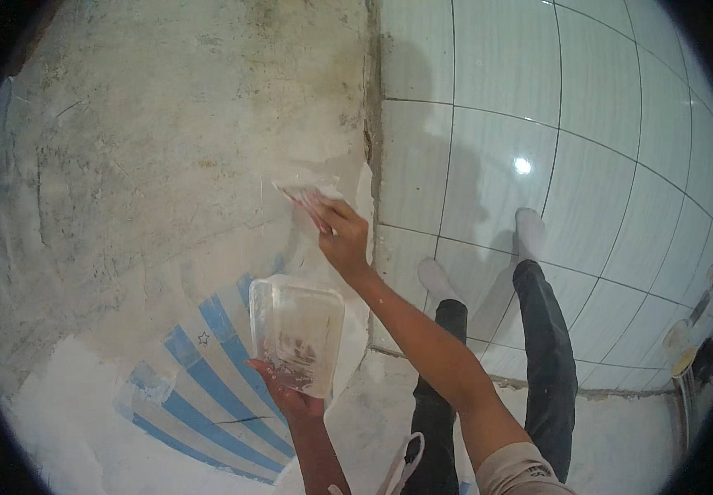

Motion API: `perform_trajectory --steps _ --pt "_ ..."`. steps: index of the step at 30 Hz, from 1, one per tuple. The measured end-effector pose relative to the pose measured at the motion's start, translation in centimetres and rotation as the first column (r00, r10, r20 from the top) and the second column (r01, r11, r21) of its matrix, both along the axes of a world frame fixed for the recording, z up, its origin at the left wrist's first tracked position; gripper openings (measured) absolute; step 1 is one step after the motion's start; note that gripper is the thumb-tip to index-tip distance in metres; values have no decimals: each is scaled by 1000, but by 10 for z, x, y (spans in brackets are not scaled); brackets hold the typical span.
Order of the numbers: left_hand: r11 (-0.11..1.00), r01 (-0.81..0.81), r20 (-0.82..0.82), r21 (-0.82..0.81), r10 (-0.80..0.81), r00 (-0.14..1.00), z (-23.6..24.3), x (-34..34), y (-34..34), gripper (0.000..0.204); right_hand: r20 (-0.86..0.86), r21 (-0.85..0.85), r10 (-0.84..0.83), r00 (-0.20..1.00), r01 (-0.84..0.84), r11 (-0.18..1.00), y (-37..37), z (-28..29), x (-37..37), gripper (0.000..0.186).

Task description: The person applies plaster from a plastic container onto a wall using a putty knife, spreading the material over damaged areas and over a blue-and-white painted section.

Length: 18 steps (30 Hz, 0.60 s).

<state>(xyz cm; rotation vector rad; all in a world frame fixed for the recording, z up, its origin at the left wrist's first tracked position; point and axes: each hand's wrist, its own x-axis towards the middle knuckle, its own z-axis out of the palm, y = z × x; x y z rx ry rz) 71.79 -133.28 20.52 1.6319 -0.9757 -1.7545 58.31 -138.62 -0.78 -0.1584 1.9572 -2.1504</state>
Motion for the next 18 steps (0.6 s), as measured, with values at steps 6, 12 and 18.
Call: perform_trajectory --steps 6,12,18 --pt "999 53 34 4 -53 998 3 1 -17 72 70 -12 116 991 -115 993 -24 22 39 40" --pt "993 53 13 106 -54 998 3 10 -34 78 118 -358 243 963 -187 915 34 13 81 34" --pt "980 167 93 106 -177 980 -2 17 -33 82 101 -15 -49 994 51 999 -2 -5 22 30"
